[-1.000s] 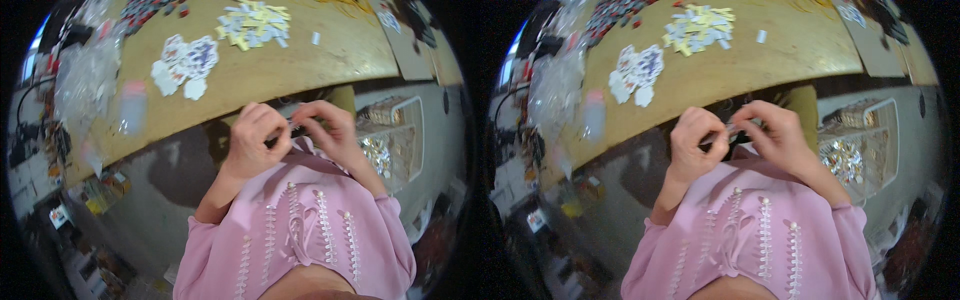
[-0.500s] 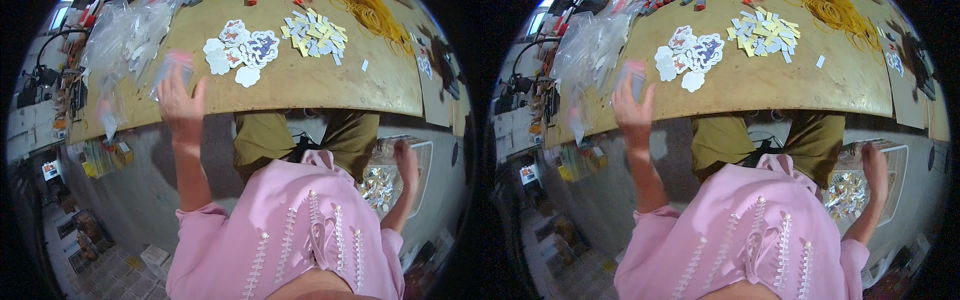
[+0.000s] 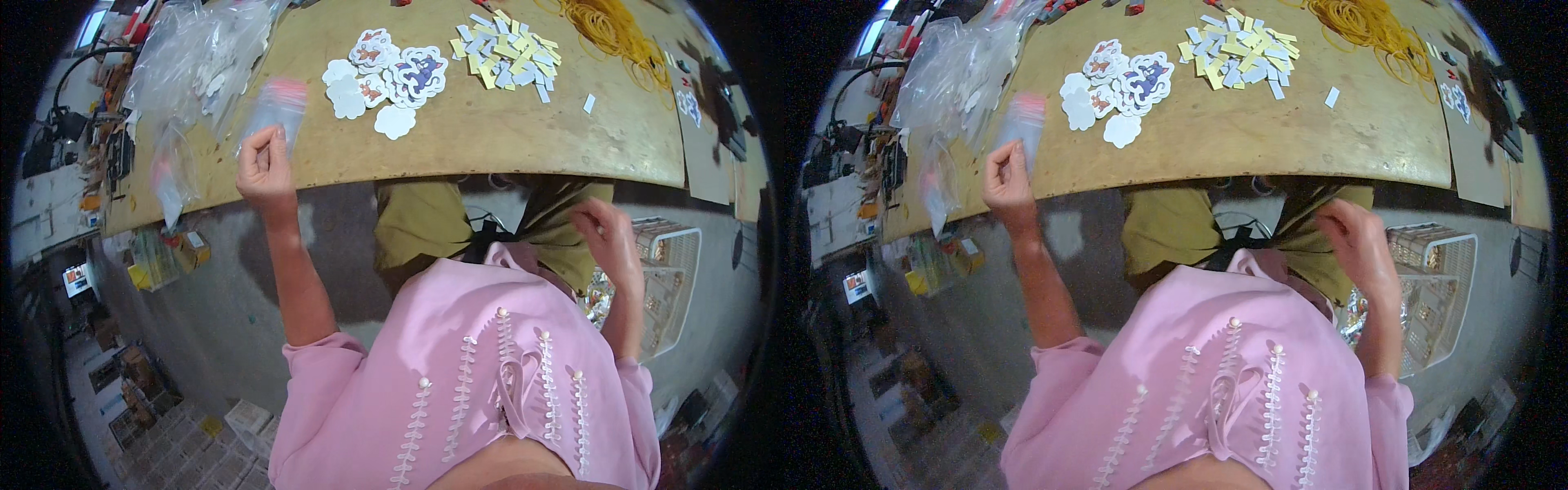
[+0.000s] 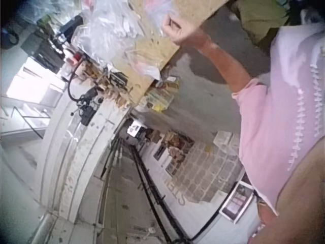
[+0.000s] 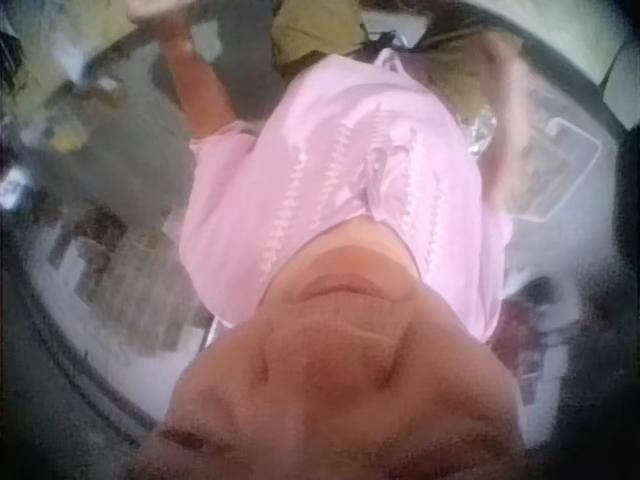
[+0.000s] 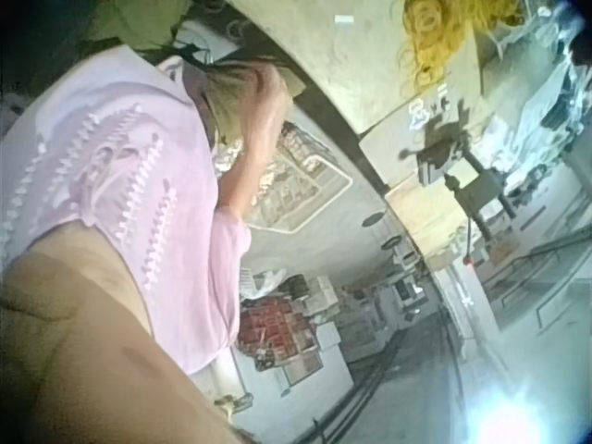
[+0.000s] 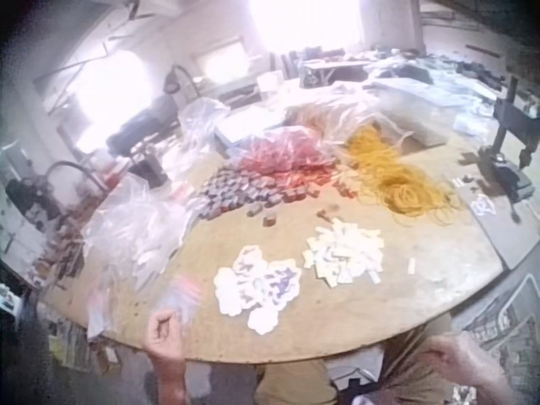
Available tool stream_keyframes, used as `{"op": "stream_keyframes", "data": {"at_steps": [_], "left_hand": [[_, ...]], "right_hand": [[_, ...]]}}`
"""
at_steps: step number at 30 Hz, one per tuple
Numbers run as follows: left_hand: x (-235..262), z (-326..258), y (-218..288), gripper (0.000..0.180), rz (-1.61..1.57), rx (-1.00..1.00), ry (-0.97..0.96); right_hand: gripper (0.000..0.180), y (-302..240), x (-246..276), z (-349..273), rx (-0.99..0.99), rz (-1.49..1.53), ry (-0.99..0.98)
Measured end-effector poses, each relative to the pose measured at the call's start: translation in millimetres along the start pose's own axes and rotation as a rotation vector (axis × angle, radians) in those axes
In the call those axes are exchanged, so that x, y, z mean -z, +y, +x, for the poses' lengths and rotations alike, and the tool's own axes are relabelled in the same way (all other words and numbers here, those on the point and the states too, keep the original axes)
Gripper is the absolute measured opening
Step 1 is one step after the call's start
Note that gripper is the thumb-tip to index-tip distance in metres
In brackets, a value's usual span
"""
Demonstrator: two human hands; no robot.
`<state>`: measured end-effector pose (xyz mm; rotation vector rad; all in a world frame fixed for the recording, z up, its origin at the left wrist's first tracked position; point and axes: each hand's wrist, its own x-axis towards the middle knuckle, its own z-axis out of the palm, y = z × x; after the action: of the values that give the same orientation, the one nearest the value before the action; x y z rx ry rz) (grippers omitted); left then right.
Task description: The person assembles small craft kits by placing a sticker, a small rectangular piece, a red plastic component, and a yellow rubber band into a clear plastic bag. The person repeats this process multiple times, handling each item individually and sealing the bags.
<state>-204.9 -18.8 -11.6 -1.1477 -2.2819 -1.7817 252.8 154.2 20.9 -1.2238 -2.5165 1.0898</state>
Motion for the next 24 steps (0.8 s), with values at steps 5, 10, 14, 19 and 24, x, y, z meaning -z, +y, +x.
{"op": "stream_keyframes", "data": {"at_steps": [5,10,14,19,24], "left_hand": [[-10.0,-21.6,30.7,0.017,0.419,-0.453,-0.047],[-41.6,-76.1,90.6,0.034,0.091,-0.748,-0.464],[-50.7,-90.3,104.4,0.028,-0.012,-0.794,-0.56],[-60.1,-99.7,92.1,0.023,-0.086,-0.759,-0.598],[-68.8,-106.5,100.5,0.018,-0.146,-0.845,-0.715]], "right_hand": [[0.023,-64.4,-37.3,41.2,-0.036,0.724,-0.266],[0.029,-96.8,-56.5,76.8,-0.125,1.128,-0.458],[0.027,-78.8,-53.6,80.0,-0.114,1.099,-0.621],[0.035,-49.7,-54.6,58.2,-0.206,1.107,-0.613],[0.054,-35.9,-71.0,41.9,-0.379,1.234,-0.652]]}}
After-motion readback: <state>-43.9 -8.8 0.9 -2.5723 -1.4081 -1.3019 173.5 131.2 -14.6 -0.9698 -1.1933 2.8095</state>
